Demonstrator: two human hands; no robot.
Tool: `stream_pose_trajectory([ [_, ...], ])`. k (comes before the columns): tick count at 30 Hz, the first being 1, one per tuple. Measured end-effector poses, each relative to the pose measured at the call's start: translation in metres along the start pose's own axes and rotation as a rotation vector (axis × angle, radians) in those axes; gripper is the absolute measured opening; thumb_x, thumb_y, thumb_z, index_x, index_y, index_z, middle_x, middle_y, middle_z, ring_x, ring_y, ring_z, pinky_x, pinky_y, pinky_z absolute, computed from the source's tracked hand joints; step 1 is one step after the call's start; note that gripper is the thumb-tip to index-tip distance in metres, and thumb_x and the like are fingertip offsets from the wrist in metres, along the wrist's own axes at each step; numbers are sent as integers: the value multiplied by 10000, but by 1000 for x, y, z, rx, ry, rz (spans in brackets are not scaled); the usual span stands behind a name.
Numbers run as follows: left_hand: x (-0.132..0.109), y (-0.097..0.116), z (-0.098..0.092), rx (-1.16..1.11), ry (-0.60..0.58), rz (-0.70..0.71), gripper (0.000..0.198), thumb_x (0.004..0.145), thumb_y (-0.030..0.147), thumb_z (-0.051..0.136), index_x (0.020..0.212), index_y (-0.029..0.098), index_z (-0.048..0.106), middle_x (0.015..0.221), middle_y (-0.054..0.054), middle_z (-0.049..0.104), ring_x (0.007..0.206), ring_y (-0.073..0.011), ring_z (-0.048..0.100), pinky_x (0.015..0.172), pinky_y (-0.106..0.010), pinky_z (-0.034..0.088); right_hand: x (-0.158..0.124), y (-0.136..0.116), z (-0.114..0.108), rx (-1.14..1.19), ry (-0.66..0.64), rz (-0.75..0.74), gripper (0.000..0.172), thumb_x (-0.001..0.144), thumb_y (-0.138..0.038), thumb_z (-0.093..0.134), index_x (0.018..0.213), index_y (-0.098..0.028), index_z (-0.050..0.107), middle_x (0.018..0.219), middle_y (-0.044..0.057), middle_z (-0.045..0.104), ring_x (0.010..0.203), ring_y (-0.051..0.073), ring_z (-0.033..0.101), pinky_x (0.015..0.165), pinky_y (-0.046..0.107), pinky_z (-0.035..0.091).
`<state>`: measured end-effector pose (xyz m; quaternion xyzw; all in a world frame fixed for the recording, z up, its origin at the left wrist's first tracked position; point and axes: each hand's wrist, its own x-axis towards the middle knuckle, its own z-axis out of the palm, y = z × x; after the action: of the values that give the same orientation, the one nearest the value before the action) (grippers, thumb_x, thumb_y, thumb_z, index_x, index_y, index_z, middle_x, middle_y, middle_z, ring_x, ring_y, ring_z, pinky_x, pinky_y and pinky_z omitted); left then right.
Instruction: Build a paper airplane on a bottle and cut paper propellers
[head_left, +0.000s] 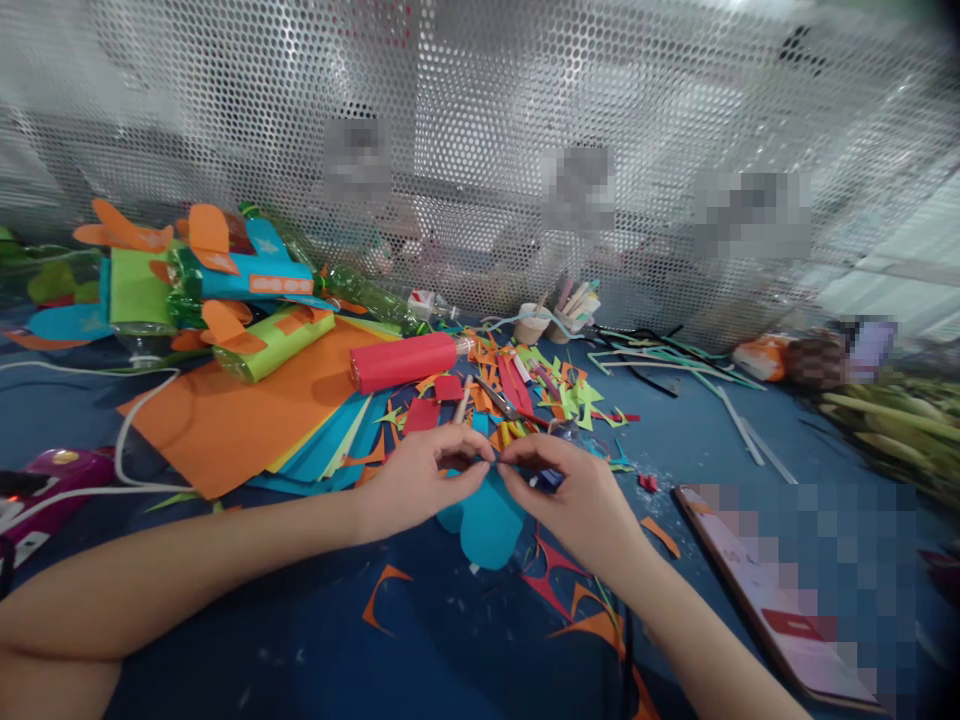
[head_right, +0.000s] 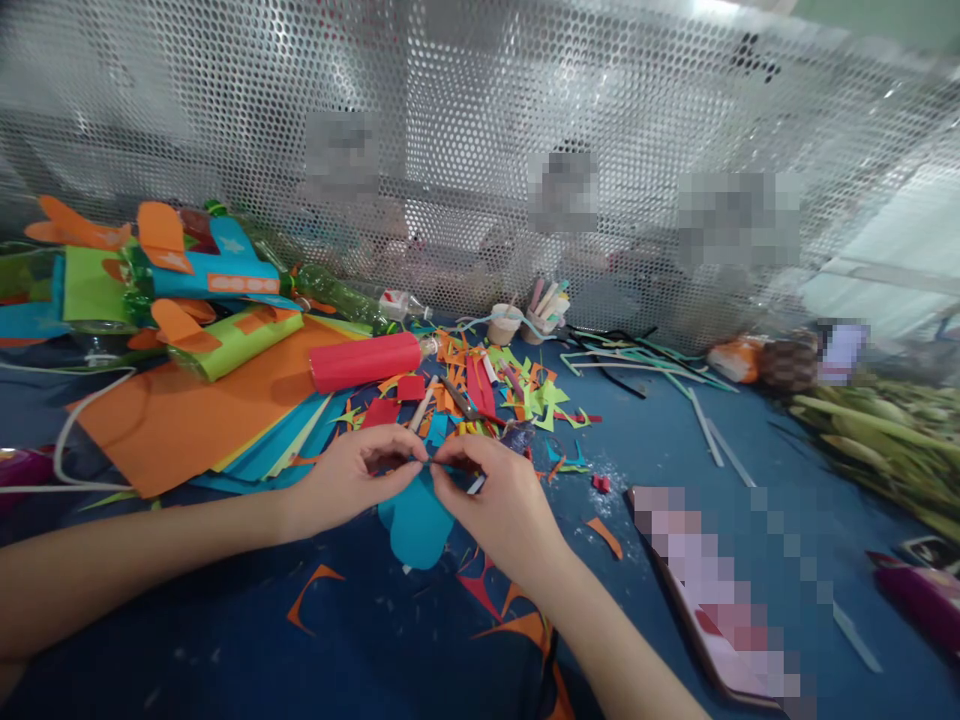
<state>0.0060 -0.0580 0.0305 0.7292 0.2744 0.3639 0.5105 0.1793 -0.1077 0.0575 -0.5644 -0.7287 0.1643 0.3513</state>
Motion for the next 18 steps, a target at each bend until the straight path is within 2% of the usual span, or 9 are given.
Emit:
stream_pose_trajectory([
  [5, 3, -1, -2, -46, 5, -27, 128, 780, 145, 523, 883, 164, 596, 871, -10, 647, 807, -107, 601, 760, -228, 476, 0, 1, -4, -42, 40, 0, 151, 732, -156, 569, 829, -222, 664, 795, -6, 697, 703, 136, 639, 675, 253, 503],
  [9, 4, -2, -2, -51, 10, -39, 153, 768, 123, 507, 882, 161, 602, 863, -13, 636, 800, -113, 590, 721, -227, 473, 1, 2, -8, -22, 20, 35, 182, 731, -152, 556, 842, -230, 677, 811, -10, 709, 704, 141, 655, 678, 257, 520],
  [13, 5, -4, -4, -64, 13, -38, 148, 780, 133, 492, 880, 158, 598, 841, -13, 619, 766, -110, 579, 676, -219, 467, 2, 5, -12, 66, -34, 106, 218, 737, -152, 548, 891, -234, 679, 855, -3, 715, 746, 153, 668, 704, 274, 536],
  [18, 7, -9, -6, -85, 11, -13, 145, 804, 153, 488, 897, 164, 598, 858, -16, 616, 774, -113, 581, 698, -224, 469, 5, 16, -15, 277, -106, 132, 221, 763, -187, 540, 951, -219, 653, 938, 27, 705, 854, 172, 660, 772, 313, 540],
])
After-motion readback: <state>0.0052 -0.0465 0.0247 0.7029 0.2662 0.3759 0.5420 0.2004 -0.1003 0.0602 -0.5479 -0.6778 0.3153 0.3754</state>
